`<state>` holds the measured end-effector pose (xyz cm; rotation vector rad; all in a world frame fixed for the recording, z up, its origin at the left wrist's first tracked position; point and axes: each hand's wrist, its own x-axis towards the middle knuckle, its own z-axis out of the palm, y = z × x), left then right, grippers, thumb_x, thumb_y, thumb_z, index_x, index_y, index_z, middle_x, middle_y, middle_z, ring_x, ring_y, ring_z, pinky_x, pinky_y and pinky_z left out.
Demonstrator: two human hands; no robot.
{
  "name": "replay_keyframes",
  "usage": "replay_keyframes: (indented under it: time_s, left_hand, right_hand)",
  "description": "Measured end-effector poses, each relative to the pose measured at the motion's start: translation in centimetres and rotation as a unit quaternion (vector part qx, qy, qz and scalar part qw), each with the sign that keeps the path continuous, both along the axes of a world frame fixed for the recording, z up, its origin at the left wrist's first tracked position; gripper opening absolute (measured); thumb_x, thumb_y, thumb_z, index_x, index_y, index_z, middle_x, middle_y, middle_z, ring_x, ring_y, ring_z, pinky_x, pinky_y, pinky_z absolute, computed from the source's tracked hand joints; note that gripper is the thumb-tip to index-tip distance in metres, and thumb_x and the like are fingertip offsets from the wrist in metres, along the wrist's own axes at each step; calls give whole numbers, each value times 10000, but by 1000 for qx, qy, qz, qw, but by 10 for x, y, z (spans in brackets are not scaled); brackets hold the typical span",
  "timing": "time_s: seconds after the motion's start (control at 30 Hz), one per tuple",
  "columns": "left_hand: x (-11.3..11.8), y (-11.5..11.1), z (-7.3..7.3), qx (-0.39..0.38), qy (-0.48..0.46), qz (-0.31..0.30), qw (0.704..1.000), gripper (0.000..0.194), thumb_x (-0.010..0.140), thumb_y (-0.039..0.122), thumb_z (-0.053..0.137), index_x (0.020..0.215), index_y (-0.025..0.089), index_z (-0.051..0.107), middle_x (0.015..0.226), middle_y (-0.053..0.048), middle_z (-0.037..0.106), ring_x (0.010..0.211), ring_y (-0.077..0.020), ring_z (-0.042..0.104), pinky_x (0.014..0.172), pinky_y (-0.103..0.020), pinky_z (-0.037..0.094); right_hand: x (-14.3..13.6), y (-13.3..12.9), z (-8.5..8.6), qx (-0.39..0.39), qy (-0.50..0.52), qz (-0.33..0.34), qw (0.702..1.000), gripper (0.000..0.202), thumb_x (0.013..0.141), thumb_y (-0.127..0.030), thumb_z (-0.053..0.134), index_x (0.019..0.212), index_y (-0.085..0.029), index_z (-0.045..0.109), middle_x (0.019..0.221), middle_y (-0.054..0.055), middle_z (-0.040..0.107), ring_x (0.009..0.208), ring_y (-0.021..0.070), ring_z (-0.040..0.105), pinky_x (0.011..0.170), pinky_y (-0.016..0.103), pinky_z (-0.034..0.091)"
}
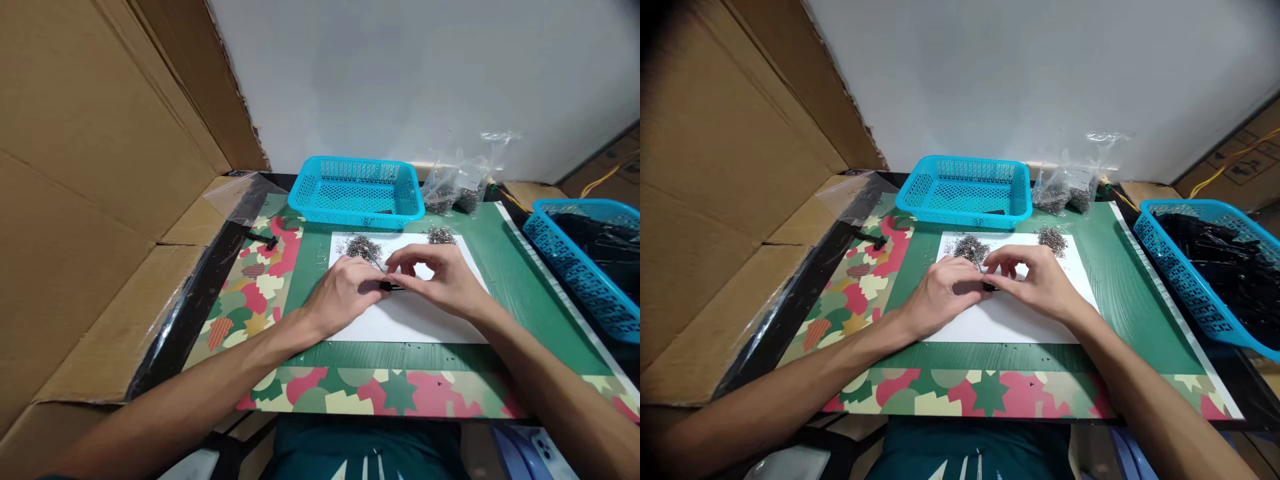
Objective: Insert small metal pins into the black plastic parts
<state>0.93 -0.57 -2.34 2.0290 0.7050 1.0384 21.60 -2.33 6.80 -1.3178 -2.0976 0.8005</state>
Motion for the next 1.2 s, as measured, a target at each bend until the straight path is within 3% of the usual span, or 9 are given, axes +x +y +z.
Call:
replay_keyframes:
  time_s: [0.17, 0.33, 0.5, 0.63, 0.7, 0.8, 0.93, 1.07, 1.2]
  left_hand:
    - [0, 0, -1, 15, 11, -9, 1000, 162, 910, 249, 791, 1068, 221, 773, 1039, 7, 785, 1013, -185, 694, 953, -359, 456]
    - [-1, 0, -3, 13, 19, -5, 1000, 170, 904, 242, 791, 1072, 225, 769, 1057, 17, 782, 1029, -179, 688, 968, -349, 469]
    - [-2, -2, -3, 6, 30, 2, 1000, 126, 911, 253, 781, 1034, 229, 764, 1069, 36, 785, 1069, -189, 674, 982, -349, 475]
    - [-3, -3, -2, 0, 41, -6, 999, 127, 926, 276, 764, 1041, 225, 766, 1060, 24, 781, 1047, -194, 667, 964, -354, 487]
    - [-3, -3, -2, 2, 43, -5, 999, 134, 929, 279, 760, 1049, 223, 771, 1028, 13, 774, 1018, -194, 663, 937, -349, 497]
    - [-3, -4, -2, 5, 34, 3, 999, 174, 918, 276, 773, 1082, 217, 776, 1008, -7, 764, 982, -189, 661, 900, -337, 506]
    - [-3, -5, -3, -4, 26, 2, 1000, 199, 911, 283, 785, 1098, 216, 782, 1000, -17, 753, 972, -182, 662, 900, -334, 509]
    - [-3, -4, -3, -25, 25, 6, 999, 178, 882, 254, 814, 1054, 213, 795, 977, -24, 741, 941, -178, 667, 893, -333, 511]
    - [-3, -3, -1, -31, 15, -2, 999, 122, 878, 224, 816, 997, 204, 798, 976, -26, 758, 954, -184, 668, 891, -333, 500]
  right_hand:
    - [12, 9, -8, 94, -98, -14, 991, 166, 1000, -185, 635, 1123, -176, 746, 940, 52, 709, 735, 142, 605, 682, 292, 482]
    - [8, 26, -15, 111, -162, 88, 977, 293, 1034, -161, 569, 1253, -225, 753, 1114, 84, 698, 845, 160, 658, 713, 293, 496]
    - [-7, 41, -16, 123, -216, 144, 958, 260, 1047, -204, 568, 1115, -212, 819, 1006, 81, 698, 788, 156, 657, 632, 287, 460]
    - [-6, 43, -22, 135, -167, 164, 963, 267, 1053, -208, 558, 1095, -186, 821, 1009, 91, 738, 867, 181, 698, 694, 296, 523]
    - [-2, 42, -26, 135, -110, 141, 975, 244, 1043, -202, 580, 1079, -192, 821, 1007, 83, 766, 886, 188, 722, 728, 305, 553]
    - [-1, 39, -26, 102, -14, 52, 993, 147, 1003, -224, 670, 1038, -214, 812, 989, 57, 787, 864, 182, 735, 736, 305, 568]
    - [-4, 32, -16, 46, 83, -59, 994, 133, 1019, -295, 666, 968, -192, 734, 905, 45, 750, 778, 159, 699, 668, 289, 545]
    - [-4, 15, -9, 1, 105, -63, 992, 230, 1081, -358, 560, 938, -188, 620, 801, 20, 657, 688, 134, 616, 618, 277, 491]
    - [-1, -5, -12, -50, 23, -32, 998, 277, 1097, -373, 523, 903, -187, 589, 711, -9, 600, 613, 107, 514, 571, 252, 403]
